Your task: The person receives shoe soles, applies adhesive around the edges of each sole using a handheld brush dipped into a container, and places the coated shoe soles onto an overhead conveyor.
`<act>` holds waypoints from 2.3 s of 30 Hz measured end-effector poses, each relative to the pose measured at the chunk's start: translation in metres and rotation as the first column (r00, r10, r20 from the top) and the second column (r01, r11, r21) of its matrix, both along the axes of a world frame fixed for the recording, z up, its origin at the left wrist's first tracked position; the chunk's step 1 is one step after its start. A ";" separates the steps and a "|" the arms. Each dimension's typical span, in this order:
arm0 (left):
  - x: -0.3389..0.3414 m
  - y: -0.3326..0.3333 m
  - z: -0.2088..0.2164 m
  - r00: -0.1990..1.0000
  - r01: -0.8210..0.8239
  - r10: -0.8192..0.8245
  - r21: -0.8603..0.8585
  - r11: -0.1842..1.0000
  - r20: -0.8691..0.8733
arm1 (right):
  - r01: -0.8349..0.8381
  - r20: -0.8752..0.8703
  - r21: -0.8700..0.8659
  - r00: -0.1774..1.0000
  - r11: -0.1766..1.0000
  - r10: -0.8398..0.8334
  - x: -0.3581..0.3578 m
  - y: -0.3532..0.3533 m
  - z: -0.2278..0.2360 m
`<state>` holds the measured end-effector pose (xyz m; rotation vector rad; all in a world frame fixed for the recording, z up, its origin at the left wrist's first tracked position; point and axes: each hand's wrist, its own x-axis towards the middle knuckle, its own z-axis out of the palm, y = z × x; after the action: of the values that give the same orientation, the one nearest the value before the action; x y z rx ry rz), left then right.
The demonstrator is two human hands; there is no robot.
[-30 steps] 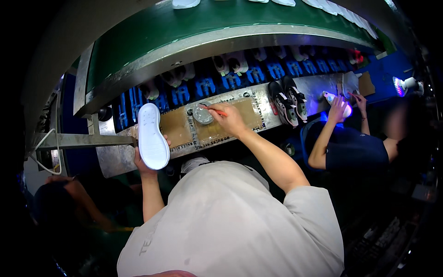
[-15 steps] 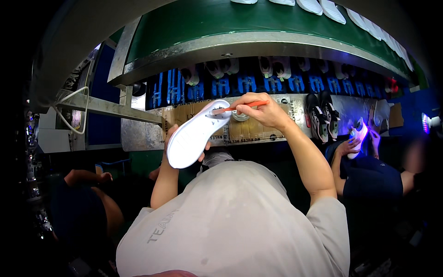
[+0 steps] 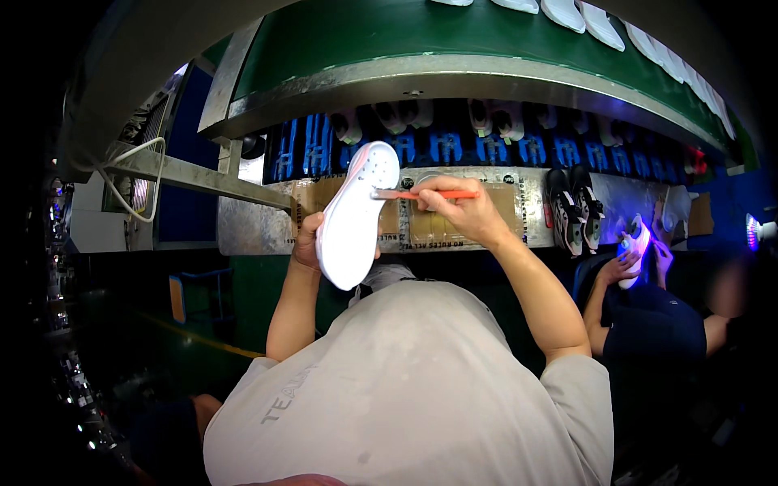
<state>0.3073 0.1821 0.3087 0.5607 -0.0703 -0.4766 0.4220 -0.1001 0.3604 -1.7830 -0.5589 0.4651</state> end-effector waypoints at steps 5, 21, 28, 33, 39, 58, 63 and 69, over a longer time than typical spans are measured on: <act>0.015 0.007 -0.016 0.985 -0.169 0.162 0.126 0.978 0.060 | -0.124 0.065 0.060 0.991 0.990 0.121 -0.026 0.003 0.012; 0.028 0.005 0.004 0.783 -0.618 0.471 0.420 0.665 0.406 | 0.190 -0.270 0.034 0.947 0.981 -0.174 -0.074 0.011 0.030; 0.023 -0.011 0.006 0.686 -0.717 0.449 0.429 0.550 0.572 | 0.388 -0.576 0.177 0.786 0.905 -0.224 -0.071 0.024 0.014; 0.019 -0.008 0.001 0.707 -0.699 0.358 0.525 0.485 0.610 | 0.425 -0.658 0.247 0.733 0.871 -0.171 -0.066 0.028 0.017; 0.015 -0.019 -0.013 0.781 -0.619 0.295 0.618 0.485 0.551 | 0.438 -0.644 0.343 0.754 0.831 -0.132 -0.063 0.028 0.027; 0.071 -0.015 0.060 0.971 0.100 -0.147 0.237 0.966 0.187 | 0.793 -0.515 0.290 0.601 0.536 -0.611 -0.072 -0.059 -0.034; 0.206 0.010 0.121 0.925 0.069 -0.001 -0.163 0.984 0.381 | 0.750 -0.394 0.201 0.651 0.630 -0.649 -0.082 -0.062 -0.051; 0.258 0.010 0.102 0.847 -0.528 0.473 0.273 0.804 0.243 | 0.614 -0.123 0.102 0.789 0.783 -0.602 -0.080 -0.048 -0.067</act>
<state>0.5656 0.1926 0.4108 0.9193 0.0054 0.0888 0.3422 -0.1479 0.2939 -1.6857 0.0694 0.0416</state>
